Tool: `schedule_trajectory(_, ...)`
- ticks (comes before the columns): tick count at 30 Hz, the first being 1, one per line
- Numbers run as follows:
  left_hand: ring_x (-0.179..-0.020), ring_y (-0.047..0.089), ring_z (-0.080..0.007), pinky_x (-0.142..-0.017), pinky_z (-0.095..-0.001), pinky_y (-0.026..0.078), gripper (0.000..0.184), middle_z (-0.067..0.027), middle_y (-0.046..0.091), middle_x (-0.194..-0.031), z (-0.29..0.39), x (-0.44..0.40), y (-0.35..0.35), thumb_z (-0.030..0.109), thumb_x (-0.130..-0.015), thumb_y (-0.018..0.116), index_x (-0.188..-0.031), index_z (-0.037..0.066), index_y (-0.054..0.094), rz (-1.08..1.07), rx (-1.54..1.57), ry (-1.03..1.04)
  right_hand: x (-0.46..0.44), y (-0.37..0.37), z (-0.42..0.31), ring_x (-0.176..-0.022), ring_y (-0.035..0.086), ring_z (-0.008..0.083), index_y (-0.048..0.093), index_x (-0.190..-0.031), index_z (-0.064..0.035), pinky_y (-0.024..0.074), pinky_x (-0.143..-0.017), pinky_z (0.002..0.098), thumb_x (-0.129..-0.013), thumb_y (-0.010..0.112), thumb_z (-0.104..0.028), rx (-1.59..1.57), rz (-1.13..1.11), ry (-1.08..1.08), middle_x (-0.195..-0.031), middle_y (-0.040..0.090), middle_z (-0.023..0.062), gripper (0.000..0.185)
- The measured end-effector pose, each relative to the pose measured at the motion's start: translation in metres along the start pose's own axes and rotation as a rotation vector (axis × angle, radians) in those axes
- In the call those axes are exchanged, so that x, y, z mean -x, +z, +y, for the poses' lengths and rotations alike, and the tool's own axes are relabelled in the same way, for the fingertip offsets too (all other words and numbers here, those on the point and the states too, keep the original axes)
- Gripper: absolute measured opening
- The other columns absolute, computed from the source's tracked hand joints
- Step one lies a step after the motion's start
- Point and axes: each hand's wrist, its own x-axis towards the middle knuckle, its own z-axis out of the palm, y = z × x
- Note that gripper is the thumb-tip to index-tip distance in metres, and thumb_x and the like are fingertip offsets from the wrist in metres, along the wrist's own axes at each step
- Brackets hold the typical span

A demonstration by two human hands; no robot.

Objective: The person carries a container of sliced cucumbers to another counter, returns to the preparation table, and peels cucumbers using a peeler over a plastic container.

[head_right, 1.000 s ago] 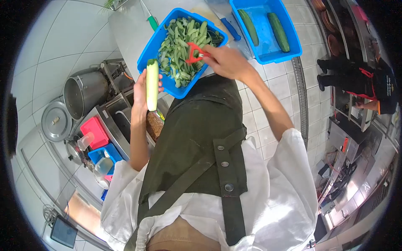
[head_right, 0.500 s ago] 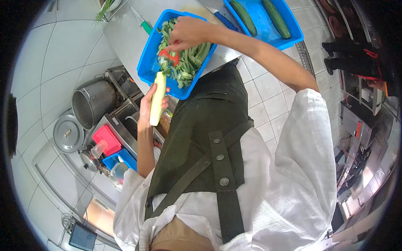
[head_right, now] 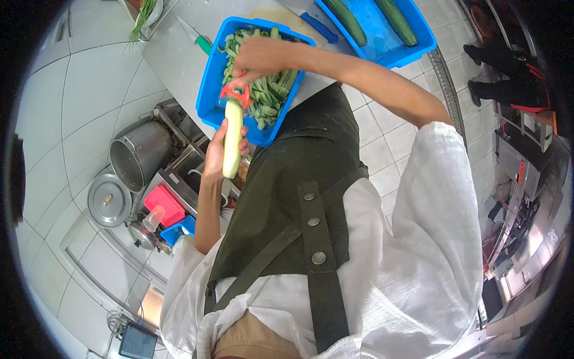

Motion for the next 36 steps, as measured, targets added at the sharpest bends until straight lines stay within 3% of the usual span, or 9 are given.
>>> schedule_trajectory(2,-0.068,0.046,-0.0127,-0.061,-0.0269,0.041,0.048,-0.0041,0.053,-0.091,0.001,-0.002,0.005,0.043,-0.106,0.037,-0.135,0.005,0.045,0.073,-0.078,0.038,-0.003,-0.004,0.019,-0.050,0.044,0.0331,0.059,-0.059,-0.0103,0.0381,-0.072,0.0390,-0.090,0.060,-0.051,0.285,-0.054,-0.031,-0.048,0.049,0.0083,0.051)
schedule_trajectory(4,-0.070,0.051,-0.0150,-0.062,-0.0296,0.045,0.039,-0.0075,0.055,-0.091,0.005,-0.001,0.002,0.041,-0.106,0.040,-0.121,0.006,0.048,0.009,-0.064,-0.011,0.005,-0.001,0.029,-0.051,0.043,0.0339,0.057,-0.058,-0.0105,0.0380,-0.072,0.0392,-0.089,0.061,-0.052,0.195,0.050,0.077,-0.047,0.047,0.0085,0.052)
schedule_trajectory(11,-0.067,0.053,-0.0146,-0.060,-0.0309,0.047,0.040,-0.0075,0.055,-0.091,0.005,-0.002,0.011,0.035,-0.101,0.049,-0.126,0.004,0.047,0.118,-0.462,0.019,-0.005,0.005,0.002,-0.049,0.044,0.0331,0.059,-0.056,-0.0122,0.0390,-0.071,0.0387,-0.087,0.062,-0.052,0.015,-0.007,-0.031,-0.048,0.048,0.0091,0.051)
schedule_trajectory(14,-0.068,0.052,-0.0143,-0.061,-0.0293,0.045,0.046,-0.0058,0.054,-0.090,0.010,0.004,0.005,0.033,-0.100,0.052,-0.132,0.002,0.046,0.061,-0.236,-0.009,0.000,-0.006,0.029,-0.049,0.045,0.0335,0.060,-0.057,-0.0118,0.0393,-0.071,0.0392,-0.088,0.061,-0.050,0.261,0.016,0.058,-0.048,0.049,0.0091,0.050)
schedule_trajectory(18,-0.069,0.055,-0.0153,-0.060,-0.0299,0.048,0.043,-0.0075,0.055,-0.093,0.006,0.000,-0.003,0.032,-0.100,0.054,-0.132,0.003,0.047,0.181,-0.352,0.038,0.005,-0.017,-0.006,-0.048,0.044,0.0324,0.059,-0.056,-0.0107,0.0396,-0.069,0.0393,-0.090,0.060,-0.051,-0.044,0.009,0.130,-0.047,0.047,0.0087,0.053)
schedule_trajectory(21,-0.073,0.058,-0.0155,-0.062,-0.0310,0.050,0.040,-0.0079,0.057,-0.091,0.013,0.008,0.010,0.038,-0.100,0.055,-0.122,0.004,0.050,0.076,-0.360,0.065,0.004,-0.002,-0.017,-0.048,0.043,0.0314,0.059,-0.056,-0.0107,0.0396,-0.067,0.0393,-0.091,0.060,-0.051,-0.112,0.004,0.046,-0.047,0.047,0.0080,0.053)
schedule_trajectory(25,-0.073,0.058,-0.0160,-0.061,-0.0310,0.049,0.038,-0.0085,0.056,-0.093,0.007,0.001,-0.013,0.038,-0.101,0.053,-0.120,0.005,0.050,0.036,-0.291,0.074,0.010,0.011,0.020,-0.049,0.042,0.0320,0.056,-0.055,-0.0105,0.0399,-0.067,0.0385,-0.090,0.060,-0.051,0.168,0.081,0.030,-0.046,0.045,0.0084,0.054)
schedule_trajectory(32,-0.061,0.053,-0.0158,-0.055,-0.0307,0.046,0.036,-0.0093,0.054,-0.089,0.012,0.003,0.001,0.031,-0.103,0.051,-0.128,0.008,0.037,-0.009,-0.316,0.100,0.008,0.004,-0.009,-0.049,0.048,0.0305,0.063,-0.060,-0.0140,0.0410,-0.068,0.0391,-0.088,0.061,-0.051,-0.022,0.106,0.041,-0.048,0.052,0.0064,0.046)
schedule_trajectory(36,-0.054,0.051,-0.0160,-0.046,-0.0292,0.043,0.034,-0.0106,0.054,-0.087,0.015,0.008,0.003,0.030,-0.102,0.053,-0.120,0.014,0.029,-0.015,-0.370,0.065,0.014,0.001,0.019,-0.052,0.051,0.0312,0.064,-0.064,-0.0131,0.0410,-0.066,0.0396,-0.088,0.061,-0.053,0.329,-0.002,0.068,-0.049,0.050,0.0082,0.047)
